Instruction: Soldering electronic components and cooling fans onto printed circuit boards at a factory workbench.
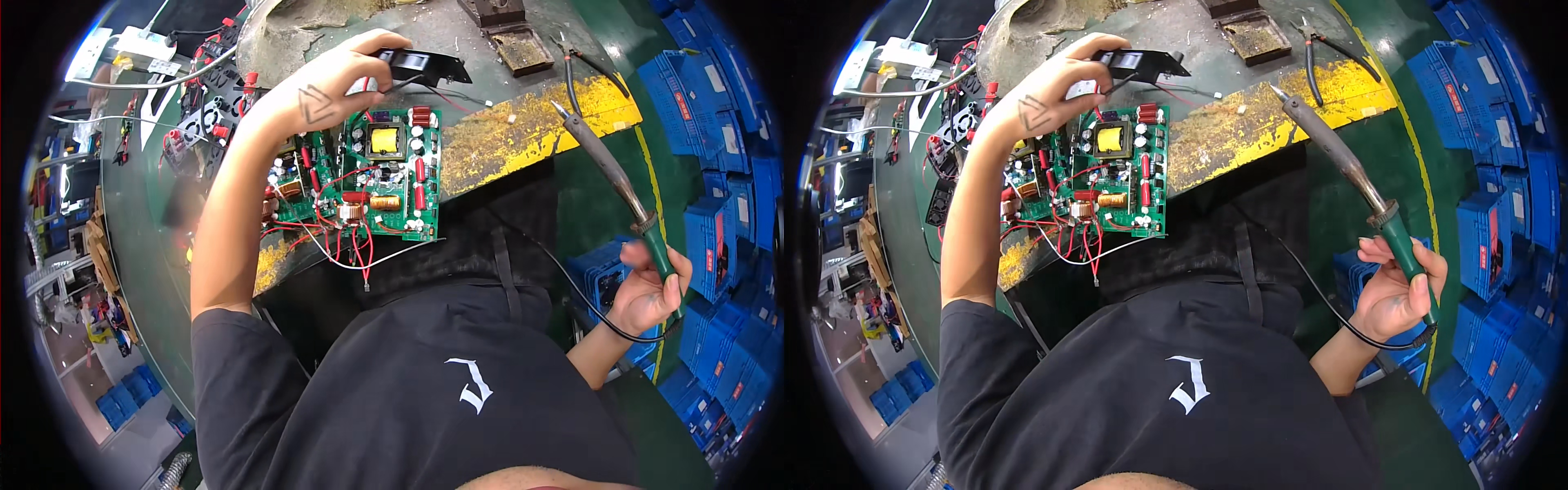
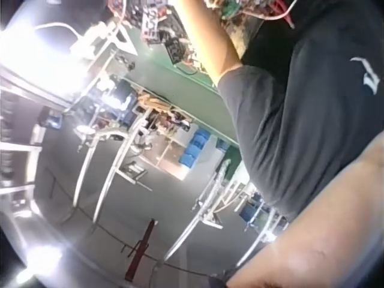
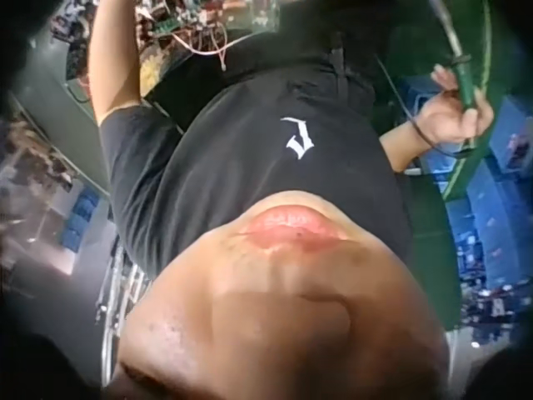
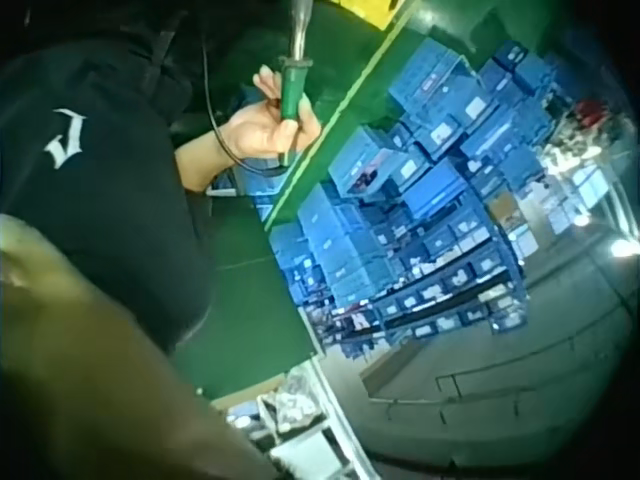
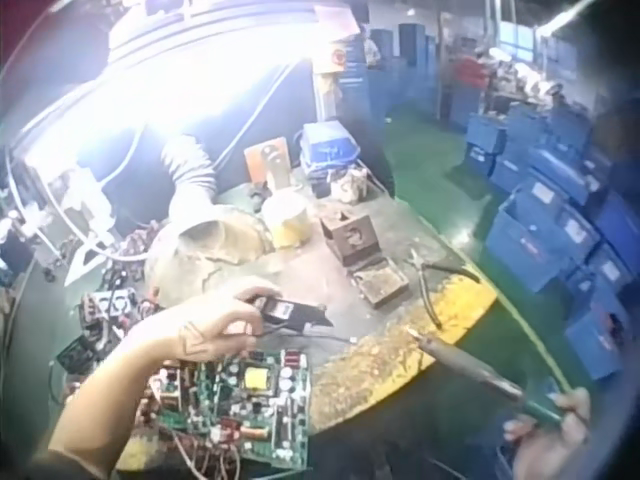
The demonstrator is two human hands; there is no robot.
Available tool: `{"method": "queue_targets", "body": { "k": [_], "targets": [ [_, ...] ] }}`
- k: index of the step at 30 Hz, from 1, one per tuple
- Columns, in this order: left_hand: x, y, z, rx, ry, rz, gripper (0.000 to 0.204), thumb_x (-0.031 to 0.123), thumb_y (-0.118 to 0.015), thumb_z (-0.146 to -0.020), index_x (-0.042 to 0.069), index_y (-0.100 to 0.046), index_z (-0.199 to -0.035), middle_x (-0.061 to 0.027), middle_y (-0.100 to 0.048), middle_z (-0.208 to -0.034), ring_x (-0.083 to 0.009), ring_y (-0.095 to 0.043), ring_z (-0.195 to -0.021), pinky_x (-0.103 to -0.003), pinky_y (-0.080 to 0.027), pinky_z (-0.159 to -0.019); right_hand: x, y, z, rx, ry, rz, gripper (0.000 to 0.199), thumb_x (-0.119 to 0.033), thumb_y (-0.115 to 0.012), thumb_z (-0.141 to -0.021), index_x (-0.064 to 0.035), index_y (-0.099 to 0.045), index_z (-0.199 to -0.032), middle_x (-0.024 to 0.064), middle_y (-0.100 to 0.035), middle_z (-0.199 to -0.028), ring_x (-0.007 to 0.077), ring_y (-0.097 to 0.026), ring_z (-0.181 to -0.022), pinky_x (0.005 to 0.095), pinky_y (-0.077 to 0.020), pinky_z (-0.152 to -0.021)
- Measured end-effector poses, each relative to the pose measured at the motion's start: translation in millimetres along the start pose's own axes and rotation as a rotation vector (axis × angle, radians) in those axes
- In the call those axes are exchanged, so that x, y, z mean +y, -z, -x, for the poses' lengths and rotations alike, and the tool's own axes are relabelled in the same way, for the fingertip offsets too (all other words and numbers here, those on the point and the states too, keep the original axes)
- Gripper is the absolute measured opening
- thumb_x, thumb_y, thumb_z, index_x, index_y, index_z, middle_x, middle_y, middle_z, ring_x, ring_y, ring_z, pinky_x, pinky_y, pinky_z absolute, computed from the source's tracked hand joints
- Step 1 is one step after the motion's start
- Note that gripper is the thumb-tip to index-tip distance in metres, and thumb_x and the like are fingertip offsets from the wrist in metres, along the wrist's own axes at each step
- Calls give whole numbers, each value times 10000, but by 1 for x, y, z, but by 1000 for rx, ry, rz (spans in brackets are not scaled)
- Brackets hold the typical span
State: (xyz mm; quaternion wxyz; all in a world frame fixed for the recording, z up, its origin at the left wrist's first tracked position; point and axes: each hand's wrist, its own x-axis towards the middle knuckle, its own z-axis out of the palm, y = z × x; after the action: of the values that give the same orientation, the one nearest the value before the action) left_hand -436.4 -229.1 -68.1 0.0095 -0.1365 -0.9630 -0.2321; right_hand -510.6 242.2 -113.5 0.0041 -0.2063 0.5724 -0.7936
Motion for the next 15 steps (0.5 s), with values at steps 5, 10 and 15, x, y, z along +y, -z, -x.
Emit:
{"method": "queue_targets", "body": {
  "k": [5, 10, 15],
  "targets": [
    [-7, -5, -5, -176, -24, -32, 94, 20, -659, -812, 13, -588, -873, -120, -504, -1435, -336, -520, -1250, -395, -444, -1029, 0, -9, -1, 8, -6, 0, 433, -353, -511, -950, 11, -575, -1176, 291, -700, -970, 373, -725, -808, 400, -607, -692],
    [-5, -3, -10, -280, 140, 71, 71, 8, -659, -810, 11, -595, -842, -113, -488, -1464, -340, -513, -1267, -415, -432, -1049, 1, -12, 0, -8, 2, -20, 426, -346, -513, -954, 5, -572, -1189, 290, -701, -975, 378, -725, -810, 404, -607, -688],
    [3, -12, -11, -77, -129, -60, 65, 29, -679, -806, 5, -619, -814, -72, -510, -1400, -304, -562, -1184, -466, -395, -1111, 3, -14, 0, -17, -16, -24, 415, -331, -504, -961, 4, -574, -1195, 293, -700, -986, 379, -726, -813, 408, -609, -690]
  ]
}}
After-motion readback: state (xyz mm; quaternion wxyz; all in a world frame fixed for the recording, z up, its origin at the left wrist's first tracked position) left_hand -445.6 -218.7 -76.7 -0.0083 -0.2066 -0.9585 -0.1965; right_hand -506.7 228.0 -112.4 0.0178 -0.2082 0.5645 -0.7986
